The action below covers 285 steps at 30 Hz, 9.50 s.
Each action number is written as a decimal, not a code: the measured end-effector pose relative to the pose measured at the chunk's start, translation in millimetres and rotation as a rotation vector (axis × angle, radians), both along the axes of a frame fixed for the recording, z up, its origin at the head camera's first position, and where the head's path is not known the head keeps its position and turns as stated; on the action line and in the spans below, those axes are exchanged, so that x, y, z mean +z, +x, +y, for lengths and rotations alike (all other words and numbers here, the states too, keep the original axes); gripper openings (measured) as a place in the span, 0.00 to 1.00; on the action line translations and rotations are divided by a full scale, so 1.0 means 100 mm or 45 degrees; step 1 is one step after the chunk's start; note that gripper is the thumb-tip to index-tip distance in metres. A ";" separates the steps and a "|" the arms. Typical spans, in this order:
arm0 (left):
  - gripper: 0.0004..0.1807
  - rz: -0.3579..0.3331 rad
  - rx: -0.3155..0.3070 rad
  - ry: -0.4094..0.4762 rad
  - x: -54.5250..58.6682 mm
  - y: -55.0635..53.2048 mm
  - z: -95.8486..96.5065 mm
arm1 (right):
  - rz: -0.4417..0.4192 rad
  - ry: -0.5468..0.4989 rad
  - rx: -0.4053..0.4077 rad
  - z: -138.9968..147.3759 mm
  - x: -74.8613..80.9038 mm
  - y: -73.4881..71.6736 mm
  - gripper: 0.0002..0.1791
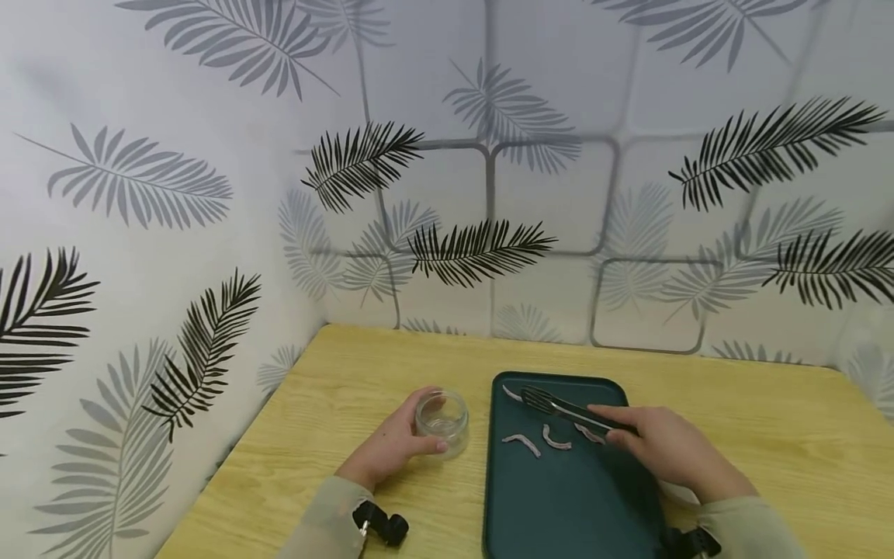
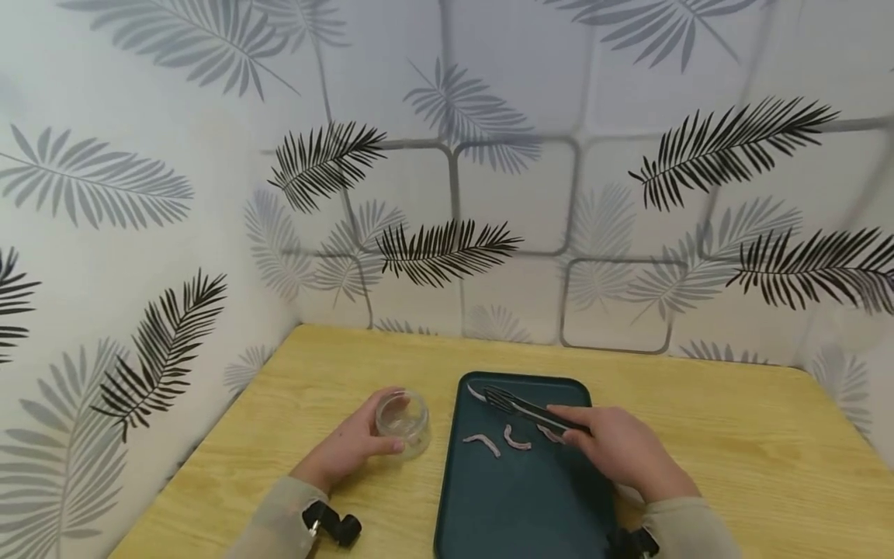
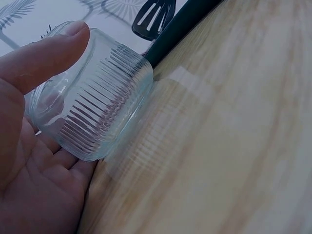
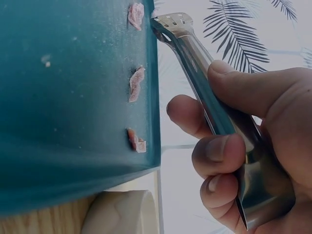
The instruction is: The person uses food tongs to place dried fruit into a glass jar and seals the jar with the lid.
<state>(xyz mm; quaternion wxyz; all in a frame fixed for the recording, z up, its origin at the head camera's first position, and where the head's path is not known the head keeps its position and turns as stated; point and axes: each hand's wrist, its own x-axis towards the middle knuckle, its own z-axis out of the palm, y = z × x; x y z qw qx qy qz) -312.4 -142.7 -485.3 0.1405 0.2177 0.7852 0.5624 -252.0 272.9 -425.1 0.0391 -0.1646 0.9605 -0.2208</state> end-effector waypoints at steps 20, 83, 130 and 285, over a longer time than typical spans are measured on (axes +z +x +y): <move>0.45 -0.003 0.001 0.000 0.01 0.00 0.00 | 0.044 -0.093 0.069 -0.02 0.15 0.05 0.27; 0.46 -0.046 0.004 0.015 0.01 0.02 0.00 | 0.347 -0.110 0.284 -0.67 0.29 0.32 0.31; 0.45 -0.046 0.004 0.024 -0.01 0.01 -0.01 | -0.040 0.087 -0.036 0.65 0.02 0.43 0.29; 0.45 -0.005 -0.004 0.022 0.00 0.00 0.02 | -0.013 0.018 0.305 0.05 0.01 0.21 0.29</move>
